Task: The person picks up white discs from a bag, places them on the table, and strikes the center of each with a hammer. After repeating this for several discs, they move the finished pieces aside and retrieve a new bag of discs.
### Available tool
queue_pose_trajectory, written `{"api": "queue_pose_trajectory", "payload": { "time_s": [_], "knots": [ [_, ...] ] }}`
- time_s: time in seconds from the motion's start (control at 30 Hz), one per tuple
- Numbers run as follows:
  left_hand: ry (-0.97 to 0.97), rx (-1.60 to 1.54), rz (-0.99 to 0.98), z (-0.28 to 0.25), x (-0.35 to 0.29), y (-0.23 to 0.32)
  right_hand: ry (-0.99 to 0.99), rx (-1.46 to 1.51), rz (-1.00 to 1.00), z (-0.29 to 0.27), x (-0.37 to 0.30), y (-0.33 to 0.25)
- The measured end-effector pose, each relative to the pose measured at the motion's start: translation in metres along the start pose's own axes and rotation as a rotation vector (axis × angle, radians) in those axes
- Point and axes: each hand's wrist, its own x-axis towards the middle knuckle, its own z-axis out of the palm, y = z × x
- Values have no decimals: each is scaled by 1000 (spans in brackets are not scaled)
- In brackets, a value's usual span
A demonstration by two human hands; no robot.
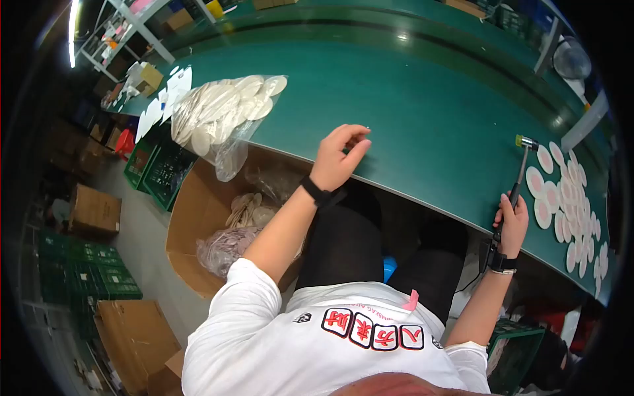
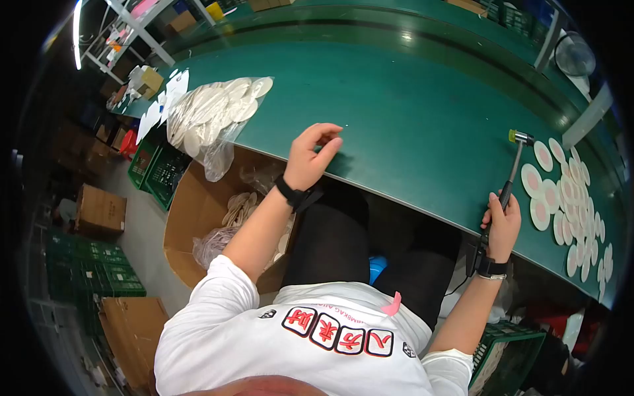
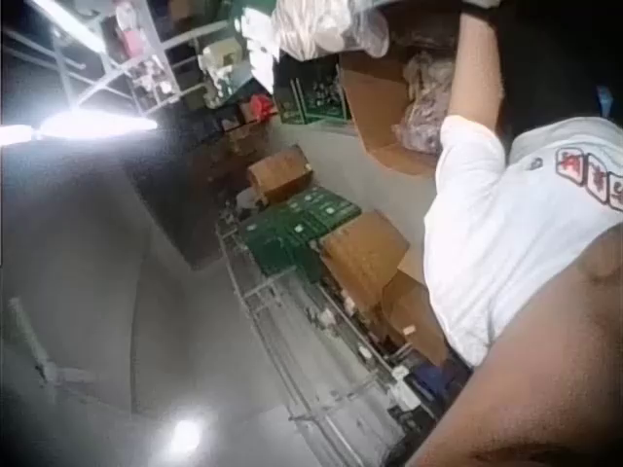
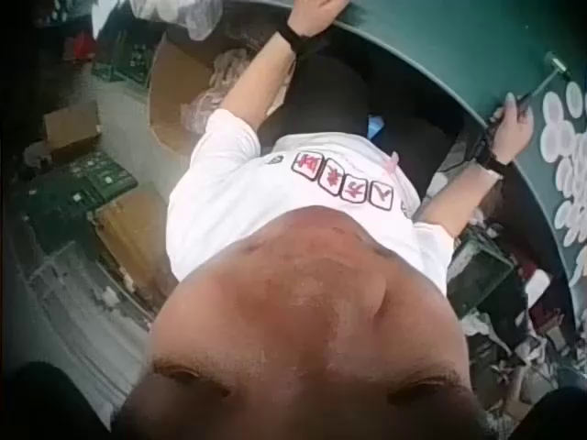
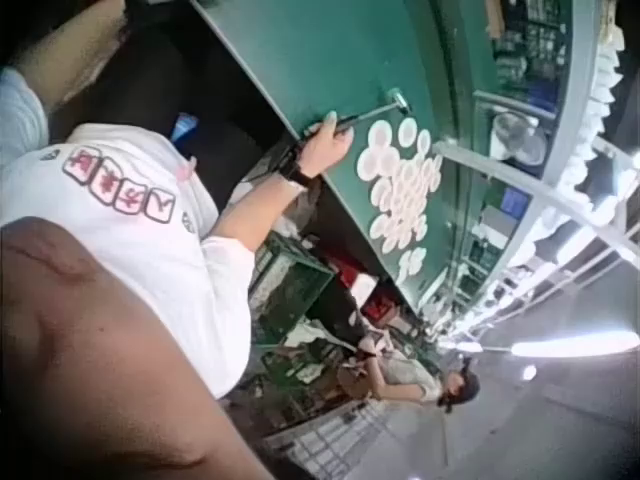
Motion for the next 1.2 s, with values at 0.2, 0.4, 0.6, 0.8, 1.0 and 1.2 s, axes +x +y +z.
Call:
{"api": "queue_pose_trajectory", "payload": {
  "time_s": [0.2, 0.4, 0.6, 0.8, 1.0, 1.2],
  "knots": [
    [361, 58, -212, -115, -58, -23, -14, -20, 21, -3, -9, 8],
    [1192, -102, -633, -263, -137, -111, 17, -97, 15, 5, -11, 2],
    [1243, -714, -1193, -297, -101, -166, 39, -126, 42, 27, -2, 33],
    [719, -1051, -722, -346, -73, -217, 12, -147, 49, 34, 7, 28],
    [913, -521, -673, -362, 4, -190, 86, -182, 44, 7, 8, -7],
    [997, 23, -439, -415, 79, -177, 51, -77, 56, 18, 21, 1]
  ]
}}
